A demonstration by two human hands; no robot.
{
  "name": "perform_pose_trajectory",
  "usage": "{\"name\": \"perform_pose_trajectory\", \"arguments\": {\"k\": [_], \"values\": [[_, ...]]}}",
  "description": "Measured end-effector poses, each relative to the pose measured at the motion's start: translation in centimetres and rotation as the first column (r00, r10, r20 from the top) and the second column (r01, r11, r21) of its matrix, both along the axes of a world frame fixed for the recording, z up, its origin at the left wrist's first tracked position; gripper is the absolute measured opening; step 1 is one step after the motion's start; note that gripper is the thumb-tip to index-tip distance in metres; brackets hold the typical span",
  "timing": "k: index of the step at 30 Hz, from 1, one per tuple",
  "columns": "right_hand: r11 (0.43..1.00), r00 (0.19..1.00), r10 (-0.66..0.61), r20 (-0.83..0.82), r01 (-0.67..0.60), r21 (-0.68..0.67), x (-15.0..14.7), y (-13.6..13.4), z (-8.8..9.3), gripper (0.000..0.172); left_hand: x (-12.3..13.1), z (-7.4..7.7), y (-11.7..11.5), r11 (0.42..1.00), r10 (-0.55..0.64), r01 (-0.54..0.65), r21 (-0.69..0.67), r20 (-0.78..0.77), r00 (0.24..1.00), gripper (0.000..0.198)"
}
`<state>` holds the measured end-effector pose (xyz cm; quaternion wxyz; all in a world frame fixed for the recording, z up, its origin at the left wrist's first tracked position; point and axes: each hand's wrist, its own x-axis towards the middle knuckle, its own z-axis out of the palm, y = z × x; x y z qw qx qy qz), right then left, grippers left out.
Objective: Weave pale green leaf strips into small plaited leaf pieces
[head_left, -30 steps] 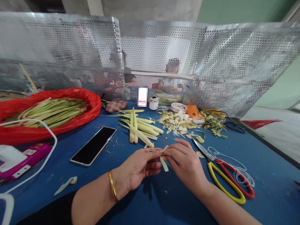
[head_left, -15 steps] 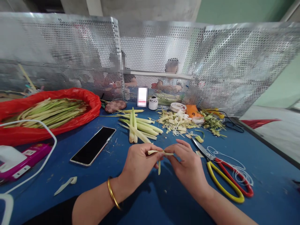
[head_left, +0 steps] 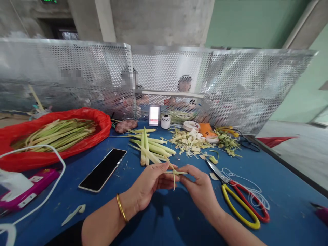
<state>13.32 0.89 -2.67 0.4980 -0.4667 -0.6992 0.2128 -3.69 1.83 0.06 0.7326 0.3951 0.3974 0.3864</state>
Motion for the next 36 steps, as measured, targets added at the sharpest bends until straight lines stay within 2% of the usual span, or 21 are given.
{"name": "perform_pose_trajectory", "arguments": {"k": [4, 10, 13, 16, 20, 23, 25, 28, 32, 36], "values": [[0.997, 1.0, -0.011, 0.029, 0.008, 0.078, -0.1, 0.0, 0.1, 0.01, 0.1, 0.0, 0.0, 1.0, -0.015, 0.015, -0.01, -0.002, 1.0, 0.038], [0.991, 0.983, 0.037, 0.182, -0.059, 0.117, 0.0, -0.2, 0.8, 0.01, 0.3, -0.1, 0.0, 0.992, 0.123, -0.12, 0.029, -0.121, 0.985, 0.029], [0.994, 0.981, 0.025, 0.19, -0.045, 0.101, 0.1, -0.3, 1.0, 0.008, 0.2, 0.2, 0.1, 0.993, 0.115, -0.109, 0.041, -0.171, 0.978, 0.028], [0.995, 0.981, 0.016, 0.193, -0.036, 0.097, 0.1, -0.5, 0.8, 0.017, 0.4, 0.3, 0.0, 0.995, 0.1, -0.095, 0.036, -0.201, 0.974, 0.027], [0.991, 0.979, 0.023, 0.2, -0.05, 0.128, 0.0, -0.9, 0.8, 0.019, 0.6, 0.3, 0.0, 0.993, 0.114, -0.101, 0.068, -0.229, 0.967, 0.022], [0.993, 0.978, 0.018, 0.208, -0.041, 0.108, 0.0, -1.1, 1.2, 0.018, 0.6, 0.5, -0.1, 0.995, 0.079, -0.062, 0.073, -0.265, 0.961, 0.018], [0.999, 0.985, 0.027, 0.17, -0.032, 0.029, 0.0, -1.0, 1.5, 0.014, 0.6, 0.7, -0.2, 0.998, 0.037, -0.018, 0.067, -0.295, 0.955, 0.016], [0.993, 0.994, 0.089, 0.065, -0.084, -0.084, 0.0, -0.7, 1.6, 0.009, 0.8, 0.7, -0.6, 0.997, -0.033, 0.053, 0.058, -0.31, 0.95, 0.021], [0.993, 0.996, 0.085, -0.022, -0.087, -0.082, -0.1, -0.8, 1.3, 0.019, 1.0, 0.5, -1.0, 0.994, -0.08, 0.099, 0.047, -0.307, 0.948, 0.031], [0.997, 0.998, 0.035, -0.055, -0.039, -0.063, -0.4, -1.2, 1.1, 0.021, 0.9, 0.3, -0.9, 0.986, -0.107, 0.145, 0.079, -0.358, 0.928, 0.024]]}}
